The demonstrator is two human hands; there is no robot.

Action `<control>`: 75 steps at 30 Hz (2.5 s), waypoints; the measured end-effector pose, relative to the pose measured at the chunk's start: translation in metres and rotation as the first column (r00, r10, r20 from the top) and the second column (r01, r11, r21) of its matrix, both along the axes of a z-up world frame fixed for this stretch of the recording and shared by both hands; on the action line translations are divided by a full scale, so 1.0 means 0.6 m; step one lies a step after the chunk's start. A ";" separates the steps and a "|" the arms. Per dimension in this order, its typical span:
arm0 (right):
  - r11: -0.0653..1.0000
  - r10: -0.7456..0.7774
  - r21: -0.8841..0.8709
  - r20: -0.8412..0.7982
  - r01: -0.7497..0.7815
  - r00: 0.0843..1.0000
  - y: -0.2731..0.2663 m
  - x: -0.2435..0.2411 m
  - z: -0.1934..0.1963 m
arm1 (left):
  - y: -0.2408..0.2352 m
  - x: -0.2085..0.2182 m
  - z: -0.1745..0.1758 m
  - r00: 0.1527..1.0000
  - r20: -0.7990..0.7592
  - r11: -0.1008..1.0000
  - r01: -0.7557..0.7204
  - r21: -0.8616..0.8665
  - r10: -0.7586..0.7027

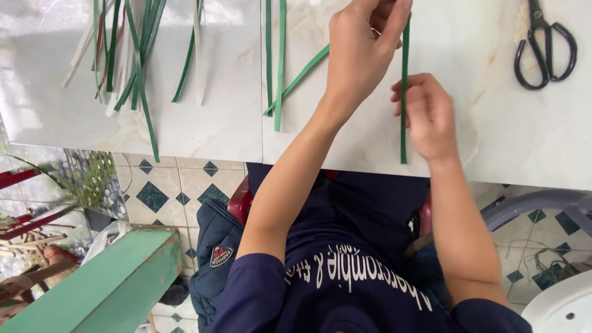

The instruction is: Arranging and cutting green plastic strips to form a star-shaped frame on a table.

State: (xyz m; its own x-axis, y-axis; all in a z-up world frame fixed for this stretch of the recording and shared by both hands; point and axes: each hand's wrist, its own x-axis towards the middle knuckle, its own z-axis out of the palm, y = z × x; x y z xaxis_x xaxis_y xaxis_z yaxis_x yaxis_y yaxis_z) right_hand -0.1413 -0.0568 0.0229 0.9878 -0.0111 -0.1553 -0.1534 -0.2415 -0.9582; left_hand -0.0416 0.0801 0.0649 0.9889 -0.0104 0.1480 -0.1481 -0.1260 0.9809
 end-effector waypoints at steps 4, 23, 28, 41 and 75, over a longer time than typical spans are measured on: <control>0.996 -0.039 0.075 -0.012 0.040 0.999 0.019 0.003 0.003 | 0.015 0.004 -0.013 0.999 0.045 0.999 0.001 0.035 -0.002; 0.829 0.036 -0.538 0.324 0.153 0.945 -0.053 0.120 -0.053 | 0.224 -0.235 -0.077 0.987 0.146 0.654 -0.071 0.753 -0.061; 0.796 0.104 -0.592 0.339 0.126 0.935 -0.043 0.108 -0.048 | 0.214 -0.240 -0.082 0.980 0.181 0.707 -0.072 0.703 -0.080; 0.736 0.208 -0.671 0.352 0.091 0.912 -0.039 0.130 -0.054 | 0.261 -0.222 -0.103 0.957 -0.169 0.584 -0.001 0.812 0.237; 0.640 0.235 -0.743 0.430 0.194 0.871 -0.040 0.060 -0.083 | 0.251 -0.222 -0.081 0.937 -0.127 0.926 -0.287 0.245 0.324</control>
State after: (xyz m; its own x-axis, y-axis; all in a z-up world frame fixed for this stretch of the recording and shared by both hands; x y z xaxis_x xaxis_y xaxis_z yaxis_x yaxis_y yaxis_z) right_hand -0.1052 -0.0808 -0.0266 0.9285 0.1118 0.3540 0.2511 -0.8915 -0.3770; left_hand -0.1746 0.2309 0.0165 0.9592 0.2824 0.0136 0.0911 -0.3543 0.9307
